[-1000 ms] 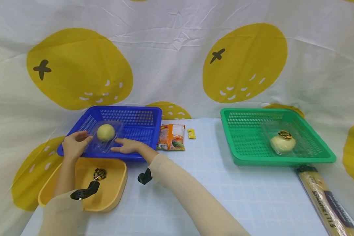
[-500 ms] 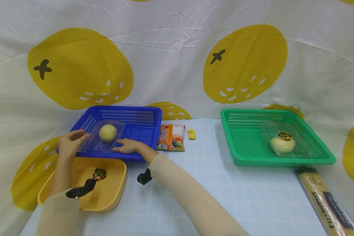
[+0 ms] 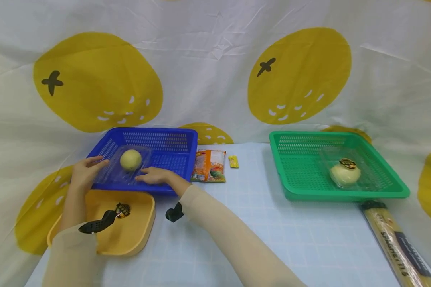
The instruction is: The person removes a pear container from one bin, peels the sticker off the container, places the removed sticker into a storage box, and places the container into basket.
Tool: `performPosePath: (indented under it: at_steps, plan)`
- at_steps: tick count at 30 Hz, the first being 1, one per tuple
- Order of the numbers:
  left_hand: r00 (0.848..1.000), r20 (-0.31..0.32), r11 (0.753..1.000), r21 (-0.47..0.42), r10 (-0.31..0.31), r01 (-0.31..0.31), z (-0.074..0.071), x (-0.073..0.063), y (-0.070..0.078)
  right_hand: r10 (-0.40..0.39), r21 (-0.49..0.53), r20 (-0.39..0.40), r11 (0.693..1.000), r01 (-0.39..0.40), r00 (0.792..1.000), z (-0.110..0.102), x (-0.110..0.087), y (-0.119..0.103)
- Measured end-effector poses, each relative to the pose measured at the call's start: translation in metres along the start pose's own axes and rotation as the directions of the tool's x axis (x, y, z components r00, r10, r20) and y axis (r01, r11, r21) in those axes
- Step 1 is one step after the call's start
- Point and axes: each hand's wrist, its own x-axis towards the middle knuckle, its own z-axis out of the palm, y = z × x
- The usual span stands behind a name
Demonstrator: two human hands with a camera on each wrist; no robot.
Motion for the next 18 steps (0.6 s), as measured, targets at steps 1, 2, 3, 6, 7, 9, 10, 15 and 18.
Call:
performPosePath:
  at_steps: [1, 2, 3, 6, 7, 9, 10, 15, 18]
  plan:
    - [1.000, 0.008, 1.000, 0.002, 0.003, -0.003, -0.001, 0.000, 0.000, 0.005, 0.009, 0.001, 1.000, -0.005, 1.000, 0.000, 0.000, -0.002]
    - [1.000, 0.014, 1.000, 0.008, 0.005, -0.005, -0.002, 0.000, 0.000, 0.012, 0.029, 0.007, 0.999, -0.013, 1.000, 0.001, 0.001, -0.003]
    - [1.000, 0.021, 1.000, 0.023, 0.009, -0.010, -0.003, 0.001, 0.000, 0.020, 0.050, 0.011, 0.999, -0.020, 1.000, 0.001, 0.002, -0.004]
    - [0.999, 0.043, 0.999, 0.041, 0.013, -0.015, -0.002, 0.003, 0.001, 0.051, 0.122, 0.020, 0.991, -0.053, 0.998, 0.001, 0.003, -0.004]
    - [0.999, 0.046, 0.999, 0.048, 0.014, -0.016, -0.001, 0.003, 0.001, 0.059, 0.142, 0.020, 0.988, -0.061, 0.998, 0.001, 0.004, -0.004]
    - [0.999, 0.048, 0.998, 0.056, 0.012, -0.014, 0.000, 0.004, 0.001, 0.065, 0.165, 0.021, 0.984, -0.068, 0.998, 0.002, 0.006, -0.003]
    - [0.999, 0.046, 0.999, 0.053, 0.009, -0.012, 0.000, 0.004, 0.001, 0.061, 0.168, 0.020, 0.984, -0.063, 0.998, 0.002, 0.006, -0.003]
    - [0.999, 0.030, 1.000, 0.022, 0.015, -0.016, -0.001, 0.002, 0.000, 0.021, 0.118, -0.032, 0.993, -0.017, 0.999, 0.001, 0.011, -0.001]
    - [1.000, -0.001, 1.000, 0.007, 0.021, -0.021, -0.002, -0.002, 0.000, -0.014, 0.094, -0.081, 0.995, 0.022, 0.997, -0.001, 0.011, 0.000]
